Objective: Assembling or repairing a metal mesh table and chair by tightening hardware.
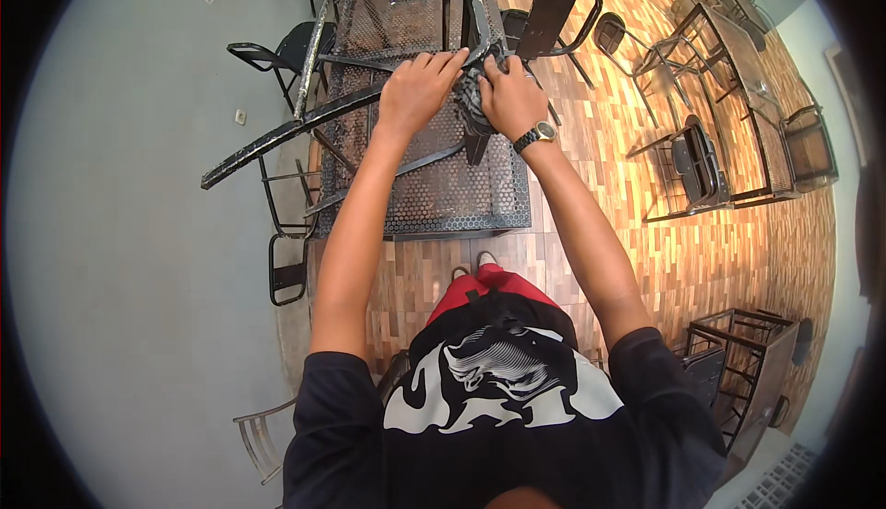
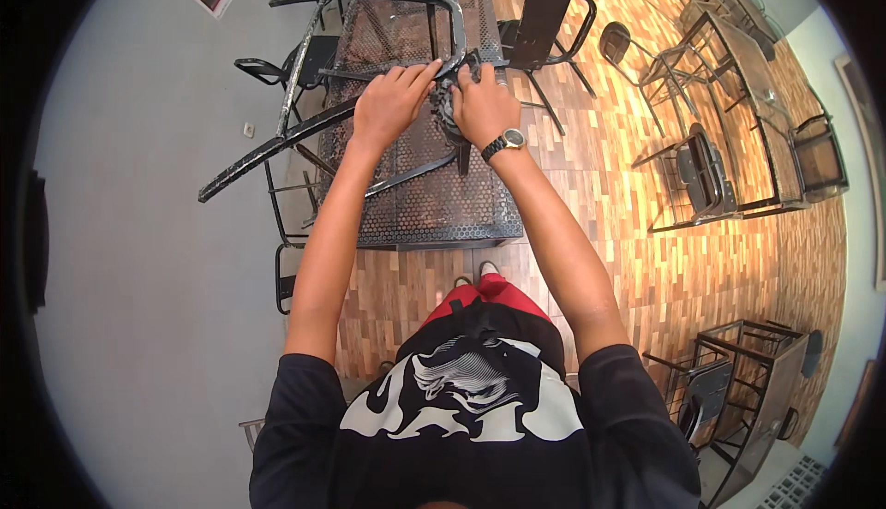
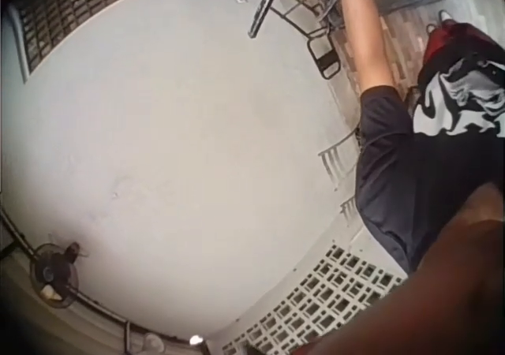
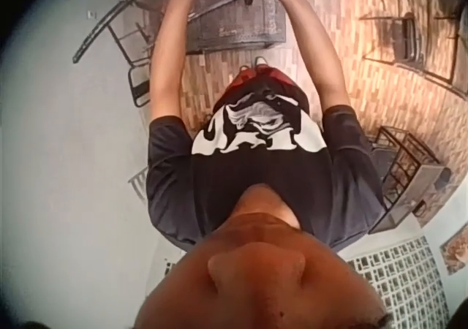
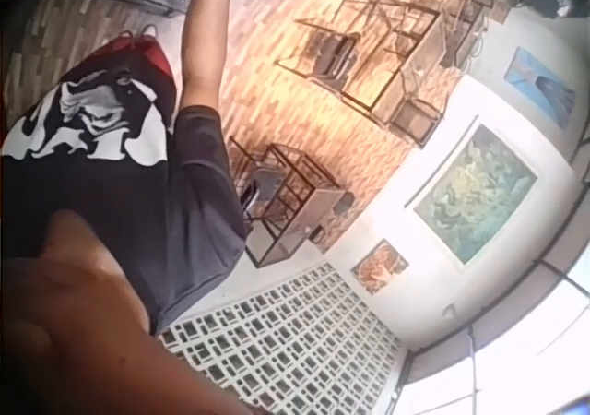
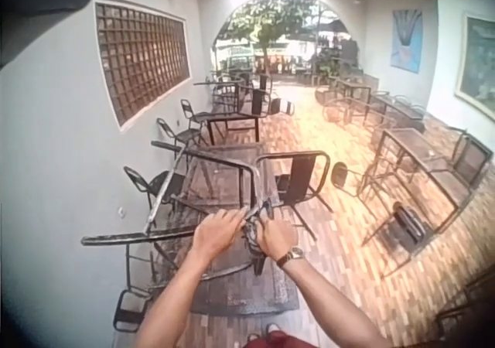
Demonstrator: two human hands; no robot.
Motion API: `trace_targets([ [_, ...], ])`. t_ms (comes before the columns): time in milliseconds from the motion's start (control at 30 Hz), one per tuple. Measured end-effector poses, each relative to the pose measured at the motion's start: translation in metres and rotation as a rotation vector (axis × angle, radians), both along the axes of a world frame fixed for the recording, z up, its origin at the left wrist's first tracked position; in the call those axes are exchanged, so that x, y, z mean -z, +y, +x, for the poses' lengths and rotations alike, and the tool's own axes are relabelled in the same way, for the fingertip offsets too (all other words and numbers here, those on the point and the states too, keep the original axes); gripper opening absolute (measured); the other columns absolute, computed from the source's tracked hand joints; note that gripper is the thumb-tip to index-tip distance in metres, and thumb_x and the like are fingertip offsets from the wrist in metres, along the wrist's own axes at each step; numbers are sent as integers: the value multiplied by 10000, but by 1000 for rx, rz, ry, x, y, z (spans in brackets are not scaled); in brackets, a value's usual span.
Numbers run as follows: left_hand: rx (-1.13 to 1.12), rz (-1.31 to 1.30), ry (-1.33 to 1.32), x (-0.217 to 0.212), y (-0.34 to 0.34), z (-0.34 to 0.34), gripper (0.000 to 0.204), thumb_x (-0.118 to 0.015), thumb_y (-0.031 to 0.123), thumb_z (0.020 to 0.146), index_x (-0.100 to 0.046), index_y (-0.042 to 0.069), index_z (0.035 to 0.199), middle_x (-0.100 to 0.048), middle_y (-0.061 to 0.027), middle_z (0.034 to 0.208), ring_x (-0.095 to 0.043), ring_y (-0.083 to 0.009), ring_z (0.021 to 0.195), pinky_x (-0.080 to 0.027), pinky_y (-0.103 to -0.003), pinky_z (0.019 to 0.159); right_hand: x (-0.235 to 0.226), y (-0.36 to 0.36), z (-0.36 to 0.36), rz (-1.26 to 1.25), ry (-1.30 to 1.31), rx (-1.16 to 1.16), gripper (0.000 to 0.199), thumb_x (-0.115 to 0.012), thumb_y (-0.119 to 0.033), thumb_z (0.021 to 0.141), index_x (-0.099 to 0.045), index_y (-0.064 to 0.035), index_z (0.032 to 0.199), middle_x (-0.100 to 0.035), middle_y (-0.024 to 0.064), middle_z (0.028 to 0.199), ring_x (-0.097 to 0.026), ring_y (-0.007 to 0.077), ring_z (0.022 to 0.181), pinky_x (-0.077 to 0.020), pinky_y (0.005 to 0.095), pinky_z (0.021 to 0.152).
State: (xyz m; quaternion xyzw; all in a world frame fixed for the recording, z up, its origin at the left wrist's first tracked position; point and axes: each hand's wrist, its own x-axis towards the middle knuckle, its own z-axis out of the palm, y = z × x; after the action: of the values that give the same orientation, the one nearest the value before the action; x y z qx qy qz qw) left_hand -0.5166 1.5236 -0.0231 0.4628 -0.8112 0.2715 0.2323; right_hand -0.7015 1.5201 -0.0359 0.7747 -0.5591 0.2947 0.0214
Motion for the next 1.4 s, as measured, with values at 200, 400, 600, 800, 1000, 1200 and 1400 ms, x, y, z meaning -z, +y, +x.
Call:
trace_targets([
  [200, -40, -29, 67, 10, 4, -4, 427, -613, 169, 890, -644, 154, 1316, -649, 20, 1047, -607, -160, 910, -481, -319, 808, 4, 29, 9, -1, 78, 64, 414, -634, -274, 931, -645, -114, 1312, -590, 155, 1114, -693, 358, 769, -579, 477, 622],
  [400, -101, -61, 154, 21, 9, -19, 434, -623, 126, 875, -645, 156, 1308, -653, -10, 1135, -615, -191, 1009, -459, -369, 901, 1, 6, 7, 60, 33, 82, 406, -596, -324, 955, -661, -107, 1292, -629, 181, 1049, -701, 394, 815, -574, 492, 650],
  [600, -102, -45, 158, 22, 9, -18, 454, -643, 111, 861, -642, 175, 1311, -649, -6, 1105, -609, -191, 999, -456, -370, 880, 4, 9, 12, -48, 38, 80, 415, -607, -315, 956, -646, -128, 1324, -625, 190, 1055, -693, 377, 823, -573, 489, 649],
  [800, -99, -87, 184, 16, 8, -20, 406, -622, 123, 867, -656, 148, 1270, -646, -17, 1056, -602, -196, 965, -461, -367, 863, 20, 45, 16, 75, 104, 158, 516, -625, -292, 951, -534, -137, 1434, -599, 188, 1165, -689, 339, 709, -561, 439, 544],
  [1000, -118, -76, 187, 18, 6, -26, 439, -652, 113, 840, -652, 155, 1276, -646, -20, 1056, -594, -212, 962, -454, -386, 880, 36, 42, 7, 21, 136, 127, 554, -602, -330, 971, -500, -92, 1461, -622, 171, 1179, -692, 310, 678, -559, 429, 530],
  [1200, -129, -73, 176, 20, 4, -25, 448, -660, 113, 835, -652, 164, 1279, -651, -26, 1075, -586, -228, 972, -446, -397, 907, 27, 24, 12, 31, 53, 150, 511, -534, -370, 1005, -523, -105, 1443, -647, 141, 1138, -698, 335, 702, -563, 446, 564],
  [1400, -129, -59, 183, 17, 7, -25, 436, -659, 125, 853, -649, 162, 1287, -652, -28, 1079, -584, -226, 973, -445, -401, 913, 9, 10, 19, 3, 9, 158, 445, -563, -335, 990, -585, -116, 1377, -649, 159, 1034, -708, 362, 735, -571, 471, 584],
])
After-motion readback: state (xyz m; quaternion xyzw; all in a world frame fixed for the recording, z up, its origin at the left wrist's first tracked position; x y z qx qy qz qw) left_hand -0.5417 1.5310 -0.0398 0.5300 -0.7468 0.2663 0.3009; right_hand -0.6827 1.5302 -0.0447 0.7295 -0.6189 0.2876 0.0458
